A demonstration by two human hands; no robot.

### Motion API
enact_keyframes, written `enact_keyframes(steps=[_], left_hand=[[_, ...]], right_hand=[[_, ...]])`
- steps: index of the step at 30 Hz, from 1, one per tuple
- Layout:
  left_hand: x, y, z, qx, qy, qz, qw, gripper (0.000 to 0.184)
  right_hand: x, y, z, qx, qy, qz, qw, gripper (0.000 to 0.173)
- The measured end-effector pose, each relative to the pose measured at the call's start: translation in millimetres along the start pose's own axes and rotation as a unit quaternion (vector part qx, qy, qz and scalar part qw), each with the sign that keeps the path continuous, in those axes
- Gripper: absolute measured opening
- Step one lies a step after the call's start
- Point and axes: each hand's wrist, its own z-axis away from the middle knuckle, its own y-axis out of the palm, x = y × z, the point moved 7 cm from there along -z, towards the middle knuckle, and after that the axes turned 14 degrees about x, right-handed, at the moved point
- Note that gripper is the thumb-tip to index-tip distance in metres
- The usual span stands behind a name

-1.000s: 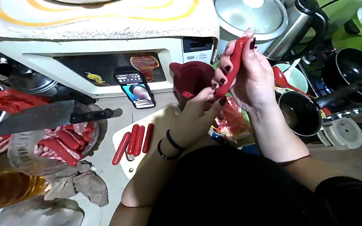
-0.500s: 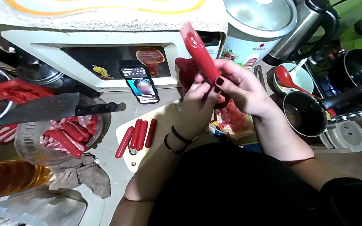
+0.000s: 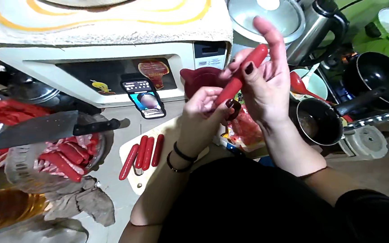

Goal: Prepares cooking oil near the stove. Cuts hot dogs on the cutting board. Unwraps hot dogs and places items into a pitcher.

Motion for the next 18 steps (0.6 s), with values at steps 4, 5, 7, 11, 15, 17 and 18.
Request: enact_keyframes(steps=[4, 5, 7, 11, 15, 17, 18], left_hand=[[5.1, 10.1, -0.2, -0.005, -0.008, -0.024, 1.000, 0.023], [4.5, 10.9, -0.2, -0.005, -0.004, -0.026, 1.000, 0.022], [3.8, 11.3, 0.1, -0.005, -0.002, -0.026, 1.000, 0.021], [2.4, 9.7, 2.1, -0.011, -0.004, -0.037, 0.999, 0.020], [1.8, 8.9, 3.8, -0.017, -0.007, -0.064, 0.998, 0.021], [1.5, 10.2, 4.1, -0.013, -0.004, -0.064, 0.998, 0.021], [1.1, 11.4, 3.9, -0.011, -0.001, -0.063, 0.998, 0.021]], right_hand=[[-0.5, 12.1, -0.9, -0.003, -0.037, 0.065, 0.997, 0.036], [-1.2, 12.9, 0.0, -0.004, -0.043, 0.077, 0.996, 0.031], [-1.5, 15.3, 0.5, 0.008, -0.051, 0.095, 0.994, 0.034], [-3.7, 21.9, 1.4, 0.041, -0.042, 0.082, 0.995, 0.030], [-2.2, 19.5, 2.4, 0.055, -0.058, 0.090, 0.993, 0.036], [-1.8, 15.2, 3.2, 0.051, -0.055, 0.091, 0.993, 0.025], [-1.3, 13.6, 3.6, 0.050, -0.053, 0.096, 0.993, 0.022]])
